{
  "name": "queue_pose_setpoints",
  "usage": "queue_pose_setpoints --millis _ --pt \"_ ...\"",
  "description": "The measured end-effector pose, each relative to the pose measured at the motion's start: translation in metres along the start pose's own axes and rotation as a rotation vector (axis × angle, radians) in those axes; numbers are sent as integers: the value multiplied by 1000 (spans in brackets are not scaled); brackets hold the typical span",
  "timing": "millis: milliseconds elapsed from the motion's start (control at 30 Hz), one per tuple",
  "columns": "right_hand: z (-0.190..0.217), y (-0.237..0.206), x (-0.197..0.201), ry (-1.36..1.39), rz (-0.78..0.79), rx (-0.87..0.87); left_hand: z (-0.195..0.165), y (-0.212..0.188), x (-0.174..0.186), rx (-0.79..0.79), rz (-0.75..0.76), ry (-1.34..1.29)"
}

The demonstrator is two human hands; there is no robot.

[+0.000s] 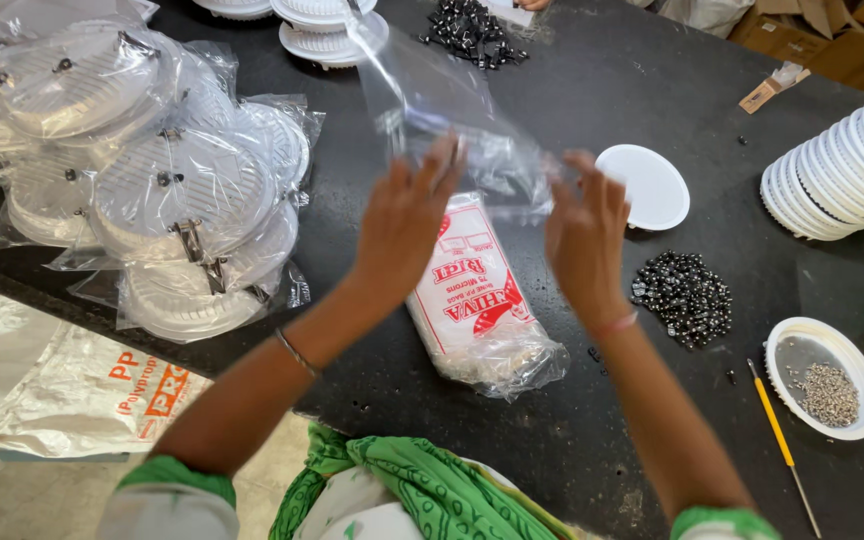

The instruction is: The person sits at a work table and packs round white plastic fixture covers into clear plastic bags, attaching black plastic clips to hold the bag closed. They place finished bagged covers on a growing stack and repeat the packing cycle with additional covers.

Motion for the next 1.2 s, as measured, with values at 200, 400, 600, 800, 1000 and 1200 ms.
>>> queue_pose_setpoints --millis 200,400,600,800,1000,1200 --pt "46 -85 -13 380 138 -202 -32 -56 -46 74 135 -209" --pt "49 -103 -93 375 208 -86 -66 -93 -57 75 183 -460" --pt "56 -65 -158 324 384 -104 -98 -110 -39 45 271 -623" --pt "68 -16 -183 435 346 -147 -83 -105 -34 106 178 -485" --pt "89 -20 -199 539 332 285 -29 -83 -53 204 134 -120" --pt "53 -69 -157 1058 881 196 -7 -58 -79 236 132 -221"
Point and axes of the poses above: each hand's wrist, its own y-axis towards the middle knuckle, its own x-axis out of the back of the hand, z = x × y, the point moved 4 cm from there along y, towards the middle knuckle, and after that the axes turned 12 degrees about -y, right-handed, at the moved point
